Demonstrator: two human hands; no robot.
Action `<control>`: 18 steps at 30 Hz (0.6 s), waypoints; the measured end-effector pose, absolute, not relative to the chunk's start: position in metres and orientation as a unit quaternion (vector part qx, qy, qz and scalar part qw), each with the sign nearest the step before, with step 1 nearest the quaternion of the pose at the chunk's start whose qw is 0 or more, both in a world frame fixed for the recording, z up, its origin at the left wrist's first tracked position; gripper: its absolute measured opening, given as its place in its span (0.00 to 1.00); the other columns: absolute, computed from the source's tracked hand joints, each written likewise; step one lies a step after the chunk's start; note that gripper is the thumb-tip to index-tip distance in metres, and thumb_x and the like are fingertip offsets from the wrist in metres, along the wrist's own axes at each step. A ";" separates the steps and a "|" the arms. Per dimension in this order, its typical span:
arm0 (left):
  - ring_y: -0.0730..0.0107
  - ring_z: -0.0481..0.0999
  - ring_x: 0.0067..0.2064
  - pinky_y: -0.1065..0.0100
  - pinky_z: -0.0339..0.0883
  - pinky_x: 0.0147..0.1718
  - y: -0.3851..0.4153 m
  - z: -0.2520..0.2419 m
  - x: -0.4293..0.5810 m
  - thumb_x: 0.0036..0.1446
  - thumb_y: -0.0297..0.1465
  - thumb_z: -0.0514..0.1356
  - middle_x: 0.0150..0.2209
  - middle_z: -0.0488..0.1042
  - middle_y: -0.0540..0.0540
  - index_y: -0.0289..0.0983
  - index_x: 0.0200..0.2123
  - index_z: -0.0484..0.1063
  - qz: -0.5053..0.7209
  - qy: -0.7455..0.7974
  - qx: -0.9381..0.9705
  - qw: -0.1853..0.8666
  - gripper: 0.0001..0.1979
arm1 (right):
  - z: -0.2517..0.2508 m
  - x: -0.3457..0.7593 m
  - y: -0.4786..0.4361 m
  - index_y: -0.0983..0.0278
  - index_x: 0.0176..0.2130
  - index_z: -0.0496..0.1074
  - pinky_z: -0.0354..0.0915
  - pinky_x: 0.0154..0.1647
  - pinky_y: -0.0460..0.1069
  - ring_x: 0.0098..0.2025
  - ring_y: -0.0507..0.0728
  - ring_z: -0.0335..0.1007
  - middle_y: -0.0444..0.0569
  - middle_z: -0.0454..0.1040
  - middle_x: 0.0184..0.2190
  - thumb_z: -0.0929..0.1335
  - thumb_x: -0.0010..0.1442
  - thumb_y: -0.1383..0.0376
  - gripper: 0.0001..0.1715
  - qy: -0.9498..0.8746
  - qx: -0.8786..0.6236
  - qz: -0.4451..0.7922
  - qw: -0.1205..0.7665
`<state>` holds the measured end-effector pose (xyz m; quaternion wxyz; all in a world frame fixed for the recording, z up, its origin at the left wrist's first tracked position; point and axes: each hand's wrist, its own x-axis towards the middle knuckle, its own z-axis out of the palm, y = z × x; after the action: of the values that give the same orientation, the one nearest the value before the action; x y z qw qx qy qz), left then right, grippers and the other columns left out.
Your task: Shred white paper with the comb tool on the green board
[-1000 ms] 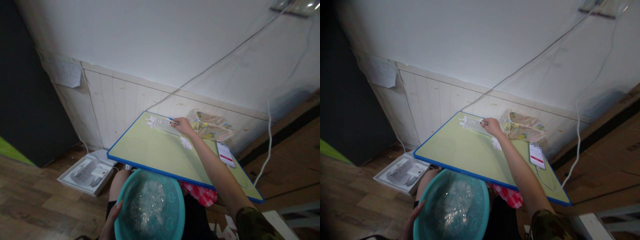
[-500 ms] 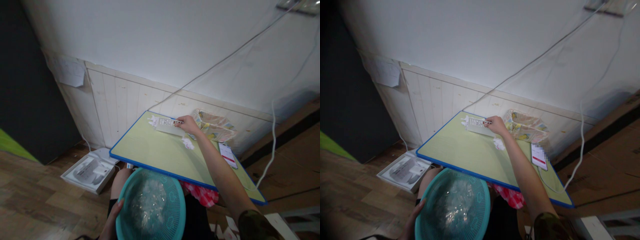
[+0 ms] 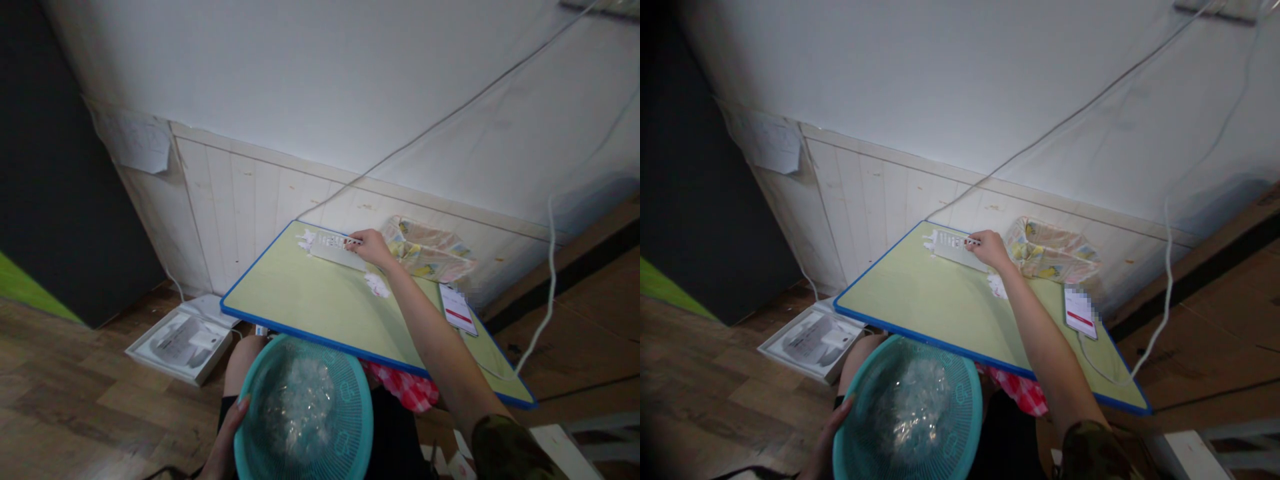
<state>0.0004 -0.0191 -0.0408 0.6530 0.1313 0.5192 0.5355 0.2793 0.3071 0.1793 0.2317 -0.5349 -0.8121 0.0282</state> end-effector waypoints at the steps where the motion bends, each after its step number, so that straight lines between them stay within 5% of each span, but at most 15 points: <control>1: 0.40 0.62 0.69 0.57 0.66 0.63 -0.019 -0.043 0.000 0.41 0.58 0.71 0.49 0.85 0.50 0.46 0.35 0.85 0.544 0.506 0.128 0.657 0.25 | 0.179 0.278 0.308 0.61 0.45 0.84 0.64 0.40 0.47 0.41 0.58 0.79 0.48 0.85 0.39 0.72 0.58 0.64 0.15 -0.814 -0.534 0.029 0.226; 18: 0.46 0.58 0.72 0.60 0.50 0.69 -0.016 -0.069 -0.006 0.41 0.54 0.73 0.50 0.84 0.52 0.47 0.32 0.84 0.551 0.485 0.084 0.674 0.20 | 0.191 0.267 0.301 0.58 0.47 0.84 0.64 0.42 0.48 0.44 0.60 0.79 0.50 0.85 0.41 0.70 0.62 0.64 0.15 -0.828 -0.528 -0.030 0.188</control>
<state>-0.0063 -0.0159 -0.0689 0.6741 0.0836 0.4849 0.5508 0.2666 0.3015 0.1912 0.1877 -0.5276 -0.8280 -0.0302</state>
